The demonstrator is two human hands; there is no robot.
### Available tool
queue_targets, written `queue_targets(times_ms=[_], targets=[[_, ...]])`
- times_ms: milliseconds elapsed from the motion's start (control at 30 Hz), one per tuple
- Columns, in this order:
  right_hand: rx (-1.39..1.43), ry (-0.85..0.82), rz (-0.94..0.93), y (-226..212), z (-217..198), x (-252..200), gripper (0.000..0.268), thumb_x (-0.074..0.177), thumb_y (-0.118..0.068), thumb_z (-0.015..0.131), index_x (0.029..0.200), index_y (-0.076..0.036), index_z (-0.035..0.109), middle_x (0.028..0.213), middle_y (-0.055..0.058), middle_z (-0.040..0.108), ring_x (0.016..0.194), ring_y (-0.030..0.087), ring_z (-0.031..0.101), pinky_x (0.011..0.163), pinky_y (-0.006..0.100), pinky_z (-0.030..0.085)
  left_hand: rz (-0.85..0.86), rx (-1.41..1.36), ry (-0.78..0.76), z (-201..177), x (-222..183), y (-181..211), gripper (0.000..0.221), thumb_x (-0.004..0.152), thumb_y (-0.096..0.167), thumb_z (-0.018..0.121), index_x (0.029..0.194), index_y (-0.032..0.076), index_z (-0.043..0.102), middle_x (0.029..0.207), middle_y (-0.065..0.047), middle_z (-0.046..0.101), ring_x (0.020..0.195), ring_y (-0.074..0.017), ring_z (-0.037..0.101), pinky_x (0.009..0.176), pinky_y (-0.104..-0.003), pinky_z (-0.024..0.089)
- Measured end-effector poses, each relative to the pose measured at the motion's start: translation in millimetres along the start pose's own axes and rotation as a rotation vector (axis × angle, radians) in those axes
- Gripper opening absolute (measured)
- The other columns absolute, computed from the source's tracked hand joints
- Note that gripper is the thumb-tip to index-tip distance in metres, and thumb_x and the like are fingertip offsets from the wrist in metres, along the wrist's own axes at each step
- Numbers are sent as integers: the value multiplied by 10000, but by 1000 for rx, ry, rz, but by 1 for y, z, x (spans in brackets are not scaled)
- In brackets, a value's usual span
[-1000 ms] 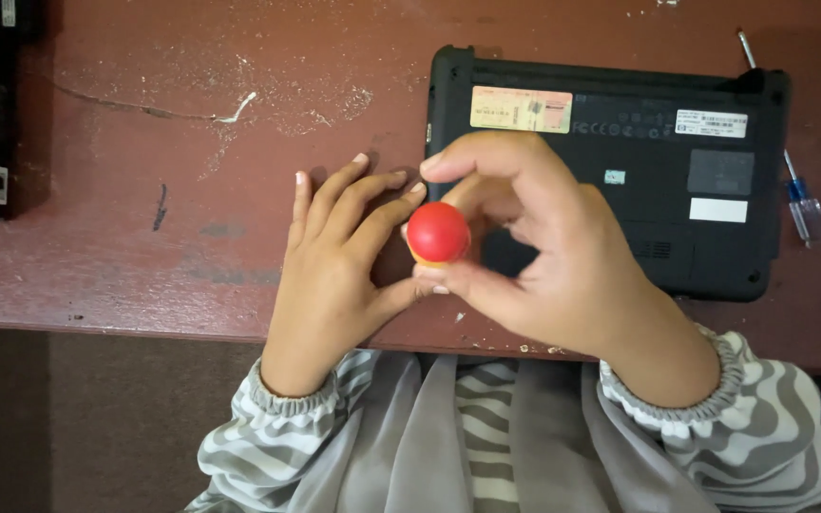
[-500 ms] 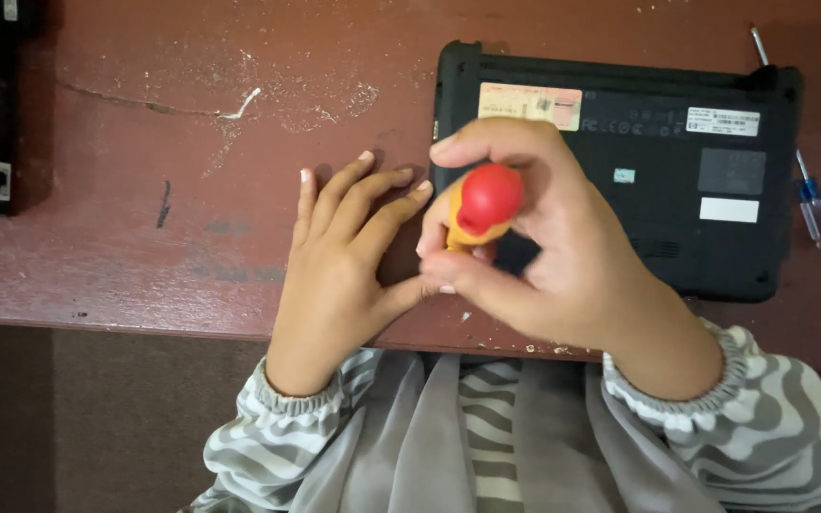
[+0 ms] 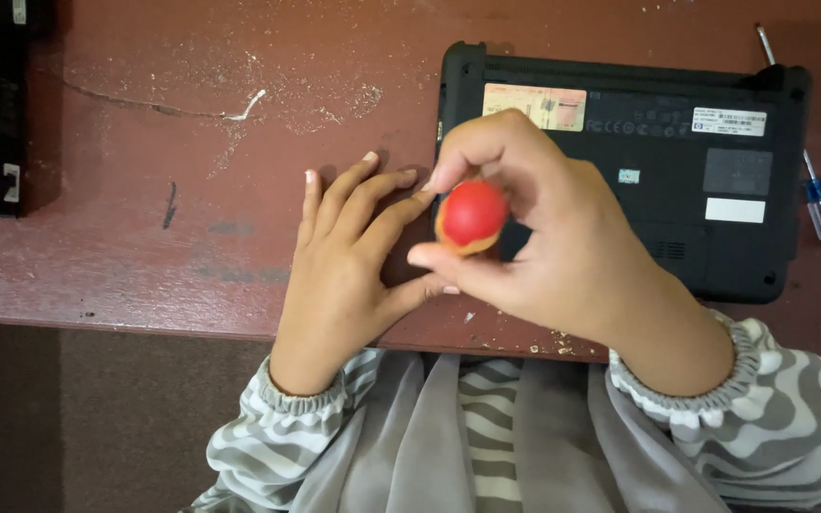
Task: Disassembling a laptop by removing screws from the bottom casing, taking out the battery, and accessing internal components.
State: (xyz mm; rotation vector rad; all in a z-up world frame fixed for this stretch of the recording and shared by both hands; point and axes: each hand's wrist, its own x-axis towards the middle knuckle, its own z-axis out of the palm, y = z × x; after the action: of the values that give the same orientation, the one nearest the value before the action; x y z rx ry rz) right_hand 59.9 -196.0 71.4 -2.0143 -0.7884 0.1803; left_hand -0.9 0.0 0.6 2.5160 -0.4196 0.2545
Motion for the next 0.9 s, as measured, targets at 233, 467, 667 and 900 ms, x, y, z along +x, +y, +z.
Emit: queue_targets(times_ms=[233, 467, 667, 900], targets=[[-84, -52, 36, -5, -5, -8, 454, 803, -209, 929, 1089, -161, 581, 991, -36, 697, 849, 96, 692, 809, 232, 523, 2, -8, 0, 0, 1, 1, 663, 906, 567, 679, 1397, 128, 599, 1443, -77, 570, 1462, -364, 420, 1217, -709, 201], [-47, 28, -180, -5, 7, -2, 351, 881, -182, 904, 911, -94, 565, 838, 10, 547, 706, 149, 486, 691, 263, 417, 2, -24, -3, 0, 2, 2, 623, 946, 581, 569, 1351, 109, 614, 1436, -70, 561, 1462, -353, 404, 1215, -692, 186], [-62, 93, -89, 3, 9, -3, 540, 819, -225, 980, 803, -99, 455, 726, -30, 492, 667, 123, 461, 649, 255, 404, 10, 0, 27, 2, -1, 0, 700, 867, 549, 767, 1412, 145, 593, 1433, -55, 572, 1463, -343, 431, 1206, -705, 214], [66, 197, -173, 13, -15, -25, 256, 830, -66, 907, 929, -50, 672, 956, 88, 692, 897, 204, 691, 896, 314, 539, 38, 32, 45, 5, -2, -2, 732, 841, 566, 773, 1404, 130, 603, 1408, -59, 588, 1449, -333, 443, 1181, -698, 240]])
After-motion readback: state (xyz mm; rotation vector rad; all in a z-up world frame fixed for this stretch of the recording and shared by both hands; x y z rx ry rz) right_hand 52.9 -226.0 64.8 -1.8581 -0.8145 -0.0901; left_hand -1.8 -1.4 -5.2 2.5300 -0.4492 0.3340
